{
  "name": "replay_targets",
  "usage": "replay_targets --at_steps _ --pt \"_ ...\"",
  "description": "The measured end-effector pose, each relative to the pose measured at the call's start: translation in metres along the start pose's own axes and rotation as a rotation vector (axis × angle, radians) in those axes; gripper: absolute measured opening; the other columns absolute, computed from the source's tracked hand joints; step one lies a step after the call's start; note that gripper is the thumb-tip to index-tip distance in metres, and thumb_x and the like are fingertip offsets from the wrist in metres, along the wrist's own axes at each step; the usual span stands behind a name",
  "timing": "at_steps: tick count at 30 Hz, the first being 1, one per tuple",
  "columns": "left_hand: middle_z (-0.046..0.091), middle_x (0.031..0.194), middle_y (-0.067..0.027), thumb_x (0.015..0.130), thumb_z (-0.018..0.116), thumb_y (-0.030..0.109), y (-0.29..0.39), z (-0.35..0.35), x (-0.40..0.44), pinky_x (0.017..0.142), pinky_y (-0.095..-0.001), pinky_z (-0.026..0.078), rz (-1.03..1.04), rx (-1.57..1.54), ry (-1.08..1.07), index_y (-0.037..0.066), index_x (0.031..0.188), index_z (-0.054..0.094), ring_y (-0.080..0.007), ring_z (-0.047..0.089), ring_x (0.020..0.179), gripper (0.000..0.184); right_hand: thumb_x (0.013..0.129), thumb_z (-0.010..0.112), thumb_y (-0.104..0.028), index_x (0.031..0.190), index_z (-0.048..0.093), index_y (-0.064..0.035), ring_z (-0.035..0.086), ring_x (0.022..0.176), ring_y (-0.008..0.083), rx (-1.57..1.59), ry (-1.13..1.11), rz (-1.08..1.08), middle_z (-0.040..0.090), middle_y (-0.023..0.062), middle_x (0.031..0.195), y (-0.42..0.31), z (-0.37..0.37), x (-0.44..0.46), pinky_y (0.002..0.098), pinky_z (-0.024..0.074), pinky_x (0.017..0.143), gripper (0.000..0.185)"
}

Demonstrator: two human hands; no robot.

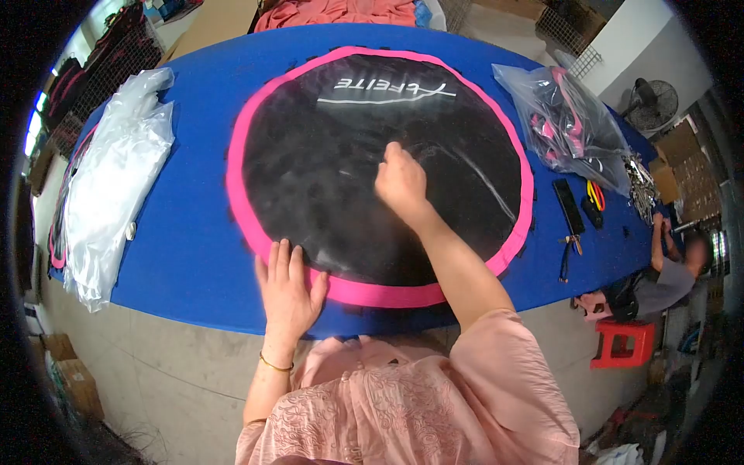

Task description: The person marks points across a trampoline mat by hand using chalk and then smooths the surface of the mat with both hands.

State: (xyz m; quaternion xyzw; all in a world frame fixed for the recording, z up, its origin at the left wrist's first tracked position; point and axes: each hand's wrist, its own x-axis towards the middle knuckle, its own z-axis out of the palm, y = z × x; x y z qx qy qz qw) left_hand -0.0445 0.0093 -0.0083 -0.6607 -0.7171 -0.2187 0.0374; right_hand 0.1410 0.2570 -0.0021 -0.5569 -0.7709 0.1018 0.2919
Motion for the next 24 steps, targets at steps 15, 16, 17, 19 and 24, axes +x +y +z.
replay_targets --at_steps 15,16,17,19,24 --pt "0.056 0.151 -0.0285 0.097 0.068 0.044 0.0 -0.002 0.001 0.124 -0.066 0.026 0.006 0.008 -0.003 -0.006 0.138 0.062 -0.0443 0.046 0.147 0.064 0.093 0.071 -0.009 0.107 0.058 -0.0051 0.069 0.097 0.0411 -0.024 0.047 -0.058 0.07 0.0175 0.1 0.024 -0.021 -0.029 0.0506 0.0551 0.082 0.019" --pt "0.055 0.152 -0.0278 0.098 0.067 0.048 0.001 -0.001 0.001 0.125 -0.0666 0.024 -0.006 0.015 -0.019 -0.006 0.138 0.063 -0.043 0.044 0.15 0.067 0.093 0.071 -0.009 0.106 0.058 -0.0052 0.069 0.096 0.0413 -0.015 0.054 -0.062 0.07 0.0174 0.1 0.025 -0.021 -0.03 0.0505 0.0551 0.081 0.019" --pt "0.055 0.152 -0.0279 0.098 0.067 0.048 0.001 -0.002 0.001 0.125 -0.0665 0.024 -0.011 0.014 -0.025 -0.006 0.138 0.064 -0.043 0.044 0.15 0.067 0.092 0.071 -0.008 0.106 0.057 -0.0053 0.069 0.096 0.0413 0.014 0.071 -0.11 0.07 0.0172 0.099 0.025 -0.018 -0.033 0.0499 0.0552 0.08 0.019" --pt "0.055 0.152 -0.028 0.098 0.067 0.048 0.001 -0.002 0.001 0.125 -0.0665 0.024 -0.011 0.013 -0.025 -0.006 0.138 0.063 -0.043 0.044 0.15 0.067 0.091 0.071 -0.007 0.105 0.057 -0.0053 0.069 0.093 0.0414 0.06 0.031 -0.124 0.069 0.0165 0.097 0.007 -0.018 -0.041 0.0498 0.0552 0.079 0.02" --pt "0.055 0.152 -0.0282 0.098 0.067 0.048 0.0 -0.001 0.001 0.125 -0.0664 0.024 -0.016 0.014 -0.025 -0.006 0.138 0.063 -0.0432 0.044 0.15 0.067 0.092 0.072 -0.005 0.105 0.058 -0.0044 0.07 0.097 0.0394 0.097 -0.071 -0.209 0.07 0.0158 0.1 -0.017 -0.012 -0.054 0.049 0.0557 0.083 0.019"
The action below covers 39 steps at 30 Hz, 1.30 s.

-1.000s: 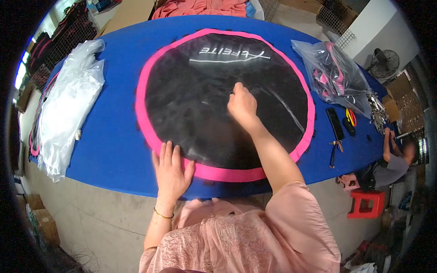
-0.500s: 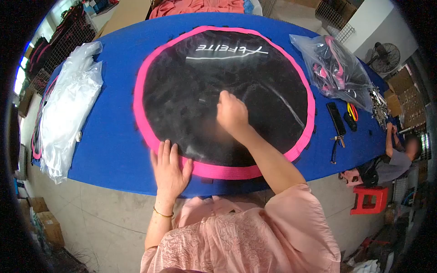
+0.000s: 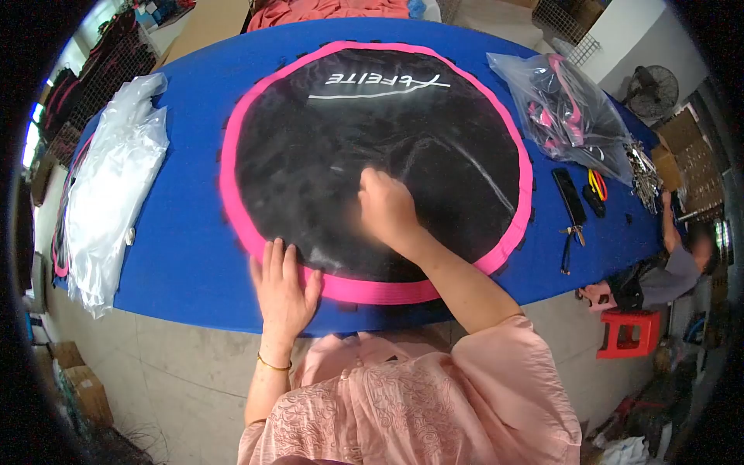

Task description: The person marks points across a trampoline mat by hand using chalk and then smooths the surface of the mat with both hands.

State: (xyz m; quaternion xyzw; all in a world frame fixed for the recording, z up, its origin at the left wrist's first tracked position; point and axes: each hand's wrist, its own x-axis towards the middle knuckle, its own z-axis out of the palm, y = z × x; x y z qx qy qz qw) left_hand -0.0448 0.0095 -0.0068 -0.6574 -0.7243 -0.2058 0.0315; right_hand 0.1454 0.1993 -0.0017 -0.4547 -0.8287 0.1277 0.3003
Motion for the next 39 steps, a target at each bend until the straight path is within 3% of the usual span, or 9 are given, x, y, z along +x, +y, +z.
replay_targets --at_steps 8,24,32,39 --pt "0.055 0.151 -0.0282 0.098 0.067 0.048 0.0 0.0 0.0 0.125 -0.0664 0.024 0.015 0.007 0.017 -0.006 0.137 0.064 -0.0431 0.045 0.149 0.066 0.093 0.071 -0.005 0.105 0.057 -0.0036 0.07 0.097 0.0393 -0.006 0.027 -0.017 0.071 0.0158 0.1 -0.002 0.026 0.043 0.0495 0.0562 0.084 0.019" --pt "0.055 0.151 -0.0286 0.098 0.068 0.048 0.002 -0.002 0.001 0.125 -0.0671 0.025 0.007 0.001 0.001 -0.006 0.138 0.063 -0.0435 0.045 0.149 0.067 0.093 0.072 -0.009 0.106 0.059 -0.0043 0.071 0.097 0.041 -0.009 -0.021 -0.007 0.071 0.0184 0.1 -0.057 0.083 0.083 0.0521 0.0564 0.086 0.019" --pt "0.054 0.152 -0.0288 0.098 0.067 0.048 0.0 0.001 -0.001 0.125 -0.0672 0.024 0.008 0.008 -0.01 -0.006 0.139 0.063 -0.0434 0.044 0.149 0.068 0.093 0.071 -0.009 0.105 0.06 -0.003 0.072 0.096 0.0421 0.023 -0.058 -0.101 0.071 0.0215 0.099 -0.105 0.113 0.081 0.0526 0.0569 0.086 0.018" --pt "0.055 0.153 -0.0281 0.099 0.066 0.047 0.001 -0.001 0.0 0.127 -0.0648 0.023 -0.005 -0.004 -0.011 -0.005 0.139 0.063 -0.043 0.045 0.15 0.066 0.094 0.071 -0.01 0.105 0.059 -0.0033 0.072 0.097 0.0417 -0.017 -0.017 -0.067 0.071 0.0209 0.1 -0.073 0.099 0.086 0.0523 0.0564 0.088 0.018"
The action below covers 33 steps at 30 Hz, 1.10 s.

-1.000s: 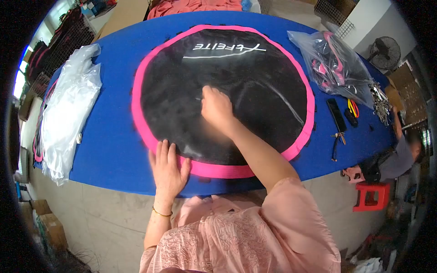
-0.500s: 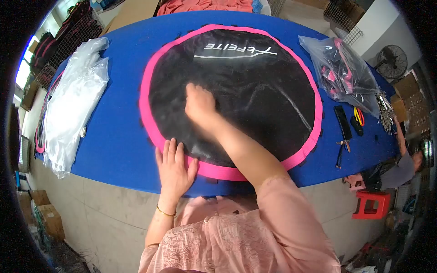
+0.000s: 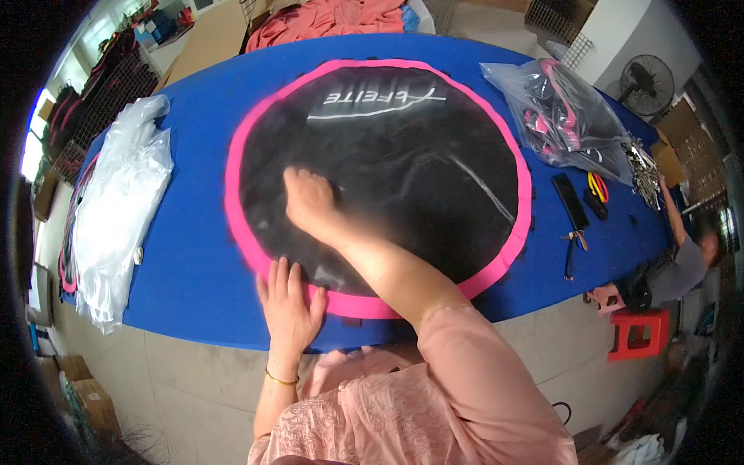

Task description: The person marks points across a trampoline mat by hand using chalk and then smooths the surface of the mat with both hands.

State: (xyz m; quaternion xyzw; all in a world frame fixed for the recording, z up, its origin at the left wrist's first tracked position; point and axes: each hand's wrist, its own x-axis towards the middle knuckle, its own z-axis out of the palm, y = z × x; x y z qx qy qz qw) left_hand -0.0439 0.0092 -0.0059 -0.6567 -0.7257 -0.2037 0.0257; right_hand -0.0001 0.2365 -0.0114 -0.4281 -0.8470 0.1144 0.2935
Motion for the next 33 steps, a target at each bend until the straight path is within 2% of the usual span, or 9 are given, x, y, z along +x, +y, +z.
replay_targets --at_steps 14,22,26,29,33 --pt "0.055 0.153 -0.027 0.1 0.065 0.044 0.001 -0.001 0.0 0.127 -0.0642 0.022 0.017 0.006 -0.005 -0.005 0.14 0.06 -0.0432 0.043 0.15 0.064 0.093 0.072 -0.011 0.107 0.057 -0.0048 0.07 0.099 0.0423 -0.144 0.113 0.258 0.069 0.019 0.101 0.118 -0.07 -0.013 0.0537 0.0559 0.087 0.021" --pt "0.053 0.155 -0.0271 0.1 0.064 0.044 0.0 -0.002 -0.001 0.127 -0.0642 0.021 0.012 0.021 -0.028 -0.005 0.142 0.058 -0.0434 0.042 0.151 0.064 0.092 0.071 -0.011 0.106 0.056 -0.005 0.069 0.094 0.0436 -0.237 0.237 0.264 0.067 0.0201 0.096 0.185 -0.112 -0.033 0.054 0.0553 0.083 0.021" --pt "0.053 0.154 -0.0279 0.1 0.065 0.043 0.0 -0.002 -0.001 0.128 -0.0645 0.021 0.007 0.01 -0.04 -0.005 0.142 0.057 -0.0439 0.041 0.151 0.064 0.093 0.07 -0.012 0.106 0.059 -0.0056 0.069 0.098 0.0432 -0.268 0.243 0.345 0.07 0.0203 0.1 0.217 -0.136 -0.042 0.0539 0.0553 0.086 0.019" --pt "0.052 0.155 -0.0282 0.098 0.066 0.043 0.0 -0.002 -0.001 0.128 -0.0647 0.021 0.009 0.027 -0.052 -0.005 0.143 0.057 -0.0445 0.041 0.151 0.066 0.092 0.07 -0.011 0.107 0.059 -0.0058 0.069 0.098 0.0419 -0.276 0.307 0.29 0.069 0.0188 0.1 0.242 -0.149 -0.055 0.0533 0.055 0.086 0.02" --pt "0.052 0.155 -0.0277 0.097 0.066 0.043 -0.002 -0.004 -0.002 0.127 -0.0646 0.021 -0.001 0.063 -0.067 -0.005 0.143 0.057 -0.0447 0.042 0.151 0.066 0.092 0.071 -0.009 0.107 0.059 -0.0067 0.069 0.1 0.0409 -0.303 0.252 0.326 0.07 0.0169 0.103 0.247 -0.163 -0.064 0.0511 0.0551 0.087 0.019"
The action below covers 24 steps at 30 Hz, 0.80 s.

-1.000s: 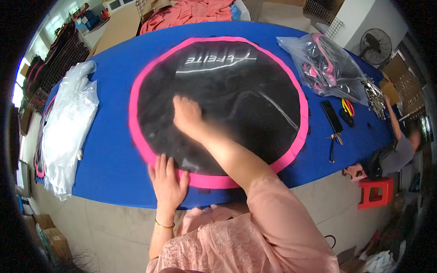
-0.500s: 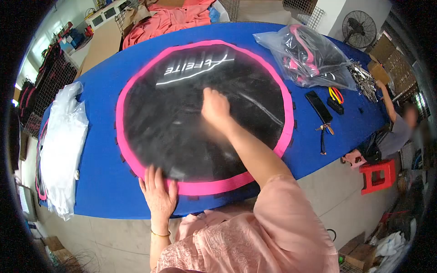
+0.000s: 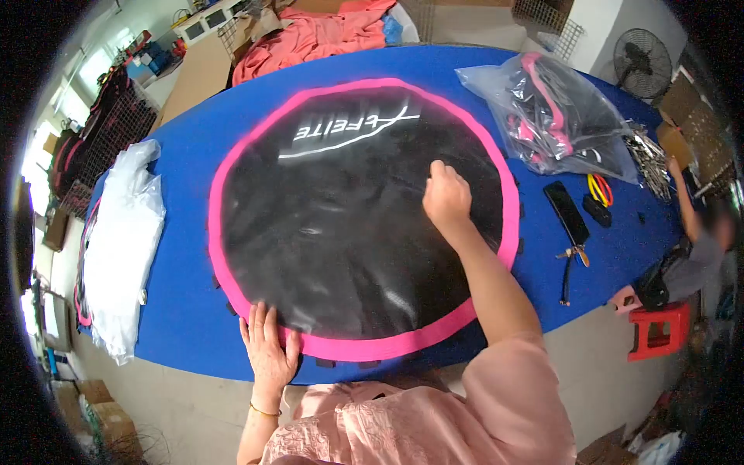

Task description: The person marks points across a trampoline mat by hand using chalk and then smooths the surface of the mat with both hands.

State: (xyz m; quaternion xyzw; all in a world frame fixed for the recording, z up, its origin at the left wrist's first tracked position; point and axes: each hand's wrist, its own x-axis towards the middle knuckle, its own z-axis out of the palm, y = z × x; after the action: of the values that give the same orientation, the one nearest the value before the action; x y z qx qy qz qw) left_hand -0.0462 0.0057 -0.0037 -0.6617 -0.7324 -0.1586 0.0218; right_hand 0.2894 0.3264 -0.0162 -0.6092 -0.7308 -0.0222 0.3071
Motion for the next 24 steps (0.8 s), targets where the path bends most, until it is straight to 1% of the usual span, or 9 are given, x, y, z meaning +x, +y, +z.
replay_targets --at_steps 4,7,12,18,24 --pt "0.052 0.154 -0.0258 0.096 0.067 0.042 0.002 -0.003 0.002 0.127 -0.064 0.022 0.01 0.003 -0.008 -0.004 0.142 0.058 -0.0441 0.043 0.149 0.065 0.093 0.07 -0.007 0.108 0.059 -0.0063 0.068 0.1 0.0408 0.026 -0.012 -0.012 0.07 0.0166 0.104 0.007 -0.004 -0.004 0.0514 0.0551 0.087 0.019" --pt "0.052 0.155 -0.0252 0.096 0.068 0.04 0.003 -0.005 0.003 0.127 -0.0631 0.022 -0.002 0.009 -0.028 -0.004 0.142 0.058 -0.0437 0.043 0.149 0.064 0.093 0.071 -0.006 0.108 0.058 -0.0056 0.068 0.1 0.0425 0.122 -0.022 0.069 0.07 0.0174 0.104 0.006 -0.007 -0.002 0.0522 0.0549 0.086 0.019" --pt "0.052 0.156 -0.0248 0.094 0.069 0.037 0.004 -0.006 0.003 0.128 -0.0612 0.021 -0.022 -0.02 -0.03 -0.002 0.142 0.058 -0.0433 0.043 0.15 0.062 0.096 0.069 -0.008 0.107 0.058 -0.0054 0.067 0.099 0.0444 0.143 -0.048 0.09 0.069 0.0193 0.104 0.003 -0.008 0.005 0.0524 0.0552 0.084 0.016" --pt "0.052 0.156 -0.025 0.093 0.069 0.034 0.005 -0.007 0.004 0.128 -0.0604 0.022 -0.02 -0.025 -0.015 -0.002 0.143 0.058 -0.0435 0.044 0.149 0.062 0.097 0.069 -0.01 0.108 0.057 -0.0057 0.067 0.099 0.0449 0.184 -0.028 0.042 0.068 0.0192 0.105 0.008 -0.003 0.006 0.0528 0.0549 0.083 0.016" --pt "0.052 0.155 -0.0239 0.094 0.069 0.033 0.004 -0.004 0.004 0.127 -0.0609 0.024 -0.006 0.003 0.014 -0.001 0.143 0.058 -0.0435 0.045 0.149 0.061 0.097 0.069 -0.01 0.11 0.058 -0.0059 0.067 0.103 0.0439 0.2 -0.017 0.036 0.069 0.0183 0.107 0.008 -0.005 0.004 0.0522 0.0543 0.085 0.017"
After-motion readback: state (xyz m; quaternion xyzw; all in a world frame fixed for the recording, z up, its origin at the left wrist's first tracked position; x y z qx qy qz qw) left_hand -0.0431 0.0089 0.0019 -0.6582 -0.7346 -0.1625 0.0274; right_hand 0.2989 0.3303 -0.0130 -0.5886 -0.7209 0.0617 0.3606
